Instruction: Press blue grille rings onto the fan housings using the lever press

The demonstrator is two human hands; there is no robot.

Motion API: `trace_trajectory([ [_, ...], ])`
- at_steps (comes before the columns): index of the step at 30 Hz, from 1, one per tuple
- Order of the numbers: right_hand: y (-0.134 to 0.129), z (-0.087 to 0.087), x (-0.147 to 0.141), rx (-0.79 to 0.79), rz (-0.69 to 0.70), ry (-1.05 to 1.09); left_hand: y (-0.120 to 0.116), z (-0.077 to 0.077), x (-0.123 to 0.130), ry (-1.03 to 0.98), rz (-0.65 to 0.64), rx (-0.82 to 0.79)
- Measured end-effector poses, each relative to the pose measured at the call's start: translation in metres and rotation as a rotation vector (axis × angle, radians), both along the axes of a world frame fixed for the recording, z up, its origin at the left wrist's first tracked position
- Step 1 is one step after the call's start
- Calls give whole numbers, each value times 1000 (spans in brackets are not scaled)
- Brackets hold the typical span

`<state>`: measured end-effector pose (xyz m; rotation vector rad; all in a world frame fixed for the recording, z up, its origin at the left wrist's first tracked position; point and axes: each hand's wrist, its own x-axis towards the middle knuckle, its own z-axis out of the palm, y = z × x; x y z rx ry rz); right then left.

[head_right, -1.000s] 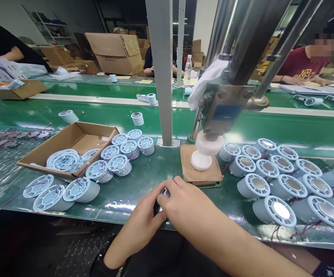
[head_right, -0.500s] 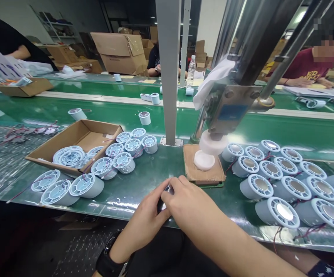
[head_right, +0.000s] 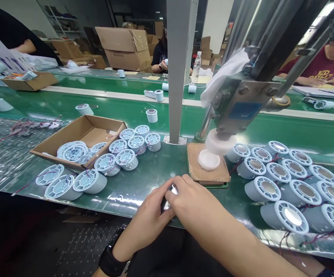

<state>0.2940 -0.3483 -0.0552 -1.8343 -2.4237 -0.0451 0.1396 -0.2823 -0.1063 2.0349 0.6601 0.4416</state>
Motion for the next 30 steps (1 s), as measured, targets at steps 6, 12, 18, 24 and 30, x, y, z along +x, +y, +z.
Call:
trace_trajectory([
  [6, 0, 8, 8, -95, -5, 165, 1, 1, 0, 35, 25, -36],
  [12, -4, 0, 21, -45, -19, 470, 2, 3, -2, 61, 47, -62],
  [18, -33, -41, 27, 373, -431, 909, 6, 6, -5, 179, 82, -92],
  [24, -45, 32, 52, 705, -462, 806, 6, -6, 2, 177, 127, -19],
  [30, -24, 11, 27, 721, -281, 568, 21, 20, -27, 69, -3, 134],
])
